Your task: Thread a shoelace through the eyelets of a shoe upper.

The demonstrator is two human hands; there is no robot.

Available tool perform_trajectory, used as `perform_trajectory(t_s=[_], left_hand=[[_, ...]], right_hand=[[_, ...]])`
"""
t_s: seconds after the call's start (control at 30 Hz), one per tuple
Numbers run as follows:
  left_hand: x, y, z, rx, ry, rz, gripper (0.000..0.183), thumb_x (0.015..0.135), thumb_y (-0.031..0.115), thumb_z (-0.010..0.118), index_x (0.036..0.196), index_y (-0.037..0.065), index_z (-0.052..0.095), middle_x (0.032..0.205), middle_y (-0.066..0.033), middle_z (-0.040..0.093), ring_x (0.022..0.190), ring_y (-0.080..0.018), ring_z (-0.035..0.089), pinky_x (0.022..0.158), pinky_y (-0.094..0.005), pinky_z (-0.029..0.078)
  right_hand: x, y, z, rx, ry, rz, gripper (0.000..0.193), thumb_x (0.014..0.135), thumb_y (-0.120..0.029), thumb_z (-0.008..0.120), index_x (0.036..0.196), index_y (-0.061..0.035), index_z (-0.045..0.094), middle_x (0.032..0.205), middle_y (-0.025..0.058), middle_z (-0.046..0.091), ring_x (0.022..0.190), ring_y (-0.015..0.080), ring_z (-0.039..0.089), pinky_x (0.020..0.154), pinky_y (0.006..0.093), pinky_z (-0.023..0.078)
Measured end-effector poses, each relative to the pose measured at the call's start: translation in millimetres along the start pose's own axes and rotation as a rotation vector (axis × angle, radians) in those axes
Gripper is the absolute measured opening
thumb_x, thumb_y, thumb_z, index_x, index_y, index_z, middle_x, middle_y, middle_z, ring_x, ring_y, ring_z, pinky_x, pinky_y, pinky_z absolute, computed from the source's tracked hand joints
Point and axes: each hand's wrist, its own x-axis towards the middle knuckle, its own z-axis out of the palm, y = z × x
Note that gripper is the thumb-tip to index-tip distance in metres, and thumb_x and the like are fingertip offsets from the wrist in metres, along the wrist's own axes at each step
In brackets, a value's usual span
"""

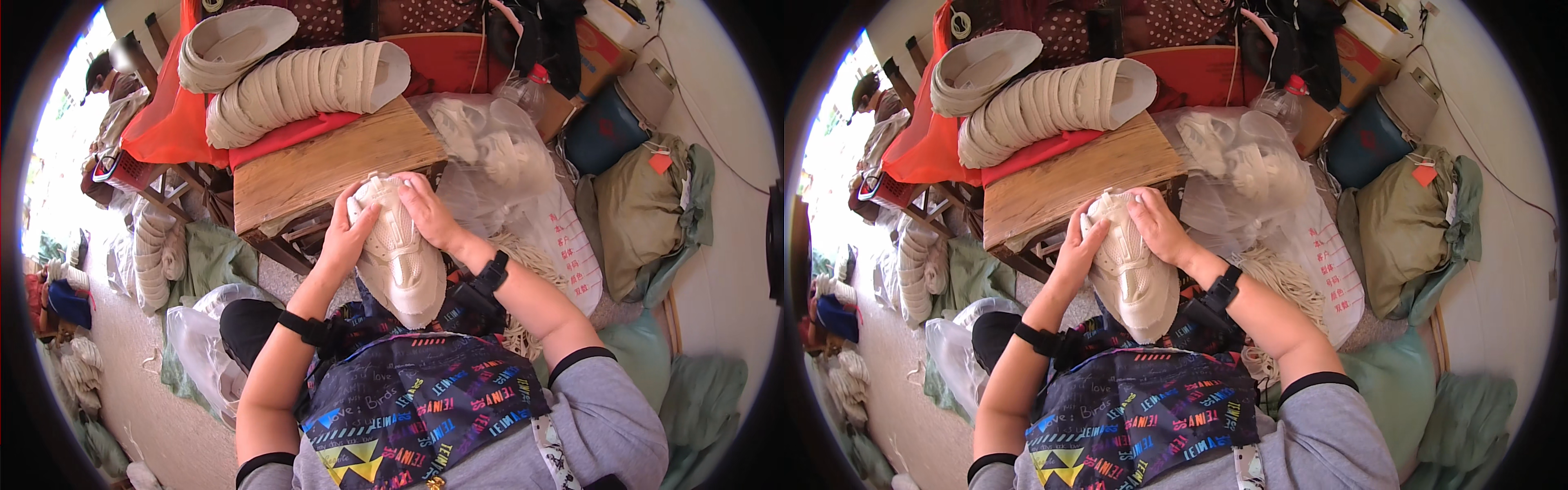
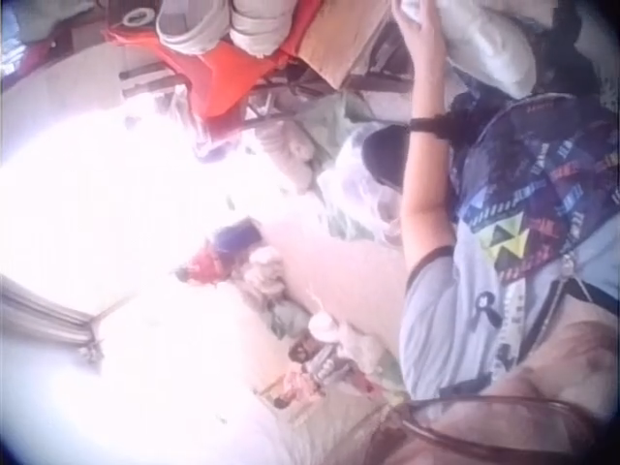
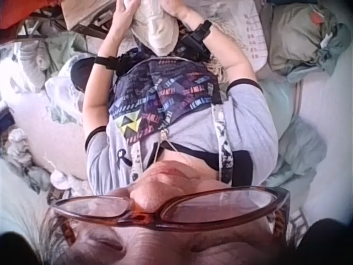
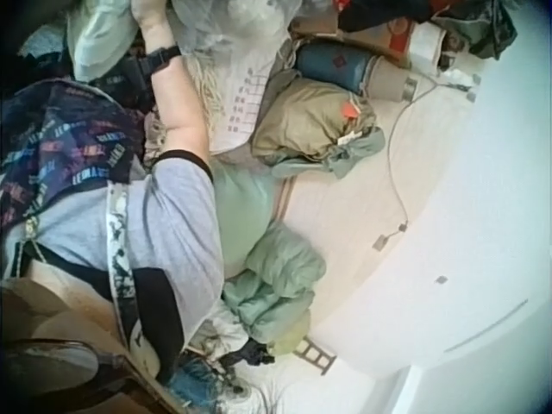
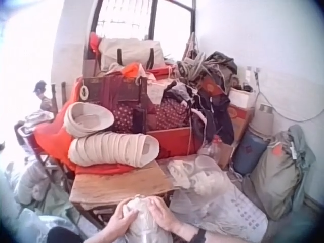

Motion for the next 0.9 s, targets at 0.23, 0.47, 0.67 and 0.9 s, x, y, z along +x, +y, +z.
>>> perform_trajectory(t_s=[0.23,0.47,0.67,0.9], left_hand=[[4.2,-24.1,1.1,-0.025,0.116,-0.024,0.055,0.095,0.03,0.065,0.131,0.0,0.036,0.116,-0.0131,0.054,0.105,-0.0158,0.054,0.091,-0.029,0.047],[11.9,-43.4,-12.0,0.097,0.163,0.009,0.05,0.098,0.03,0.059,0.133,0.001,0.039,0.123,-0.013,0.053,0.11,-0.0181,0.052,0.096,-0.0303,0.043],[12.0,-33.6,-12.0,0.132,0.108,0.049,0.053,0.1,0.035,0.055,0.136,0.0,0.037,0.126,-0.0108,0.052,0.114,-0.0167,0.049,0.102,-0.0299,0.037],[6.1,-34.3,-14.0,0.064,0.114,-0.027,0.05,0.103,0.033,0.051,0.139,0.002,0.036,0.132,-0.0118,0.05,0.122,-0.0174,0.047,0.107,-0.0315,0.032]], right_hand=[[-8.0,22.0,-14.4,0.281,-0.049,0.221,0.048,0.102,-0.041,0.046,0.127,0.0,0.05,0.129,0.0157,0.049,0.123,0.0248,0.046,0.107,0.0359,0.035],[-124.8,66.3,-116.3,0.411,0.248,0.708,0.031,0.1,-0.031,0.054,0.115,-0.0041,0.06,0.105,0.007,0.067,0.094,0.0161,0.064,0.081,0.0303,0.052],[-258.1,143.9,-164.0,0.113,0.652,1.146,0.018,0.096,-0.02,0.057,0.103,-0.0044,0.063,0.088,0.0031,0.066,0.08,0.0143,0.064,0.069,0.0288,0.052],[-283.0,190.3,-144.6,-0.404,0.507,1.01,0.016,0.085,-0.013,0.064,0.096,-0.0012,0.069,0.081,0.0087,0.069,0.074,0.0165,0.064,0.066,0.0311,0.051]])
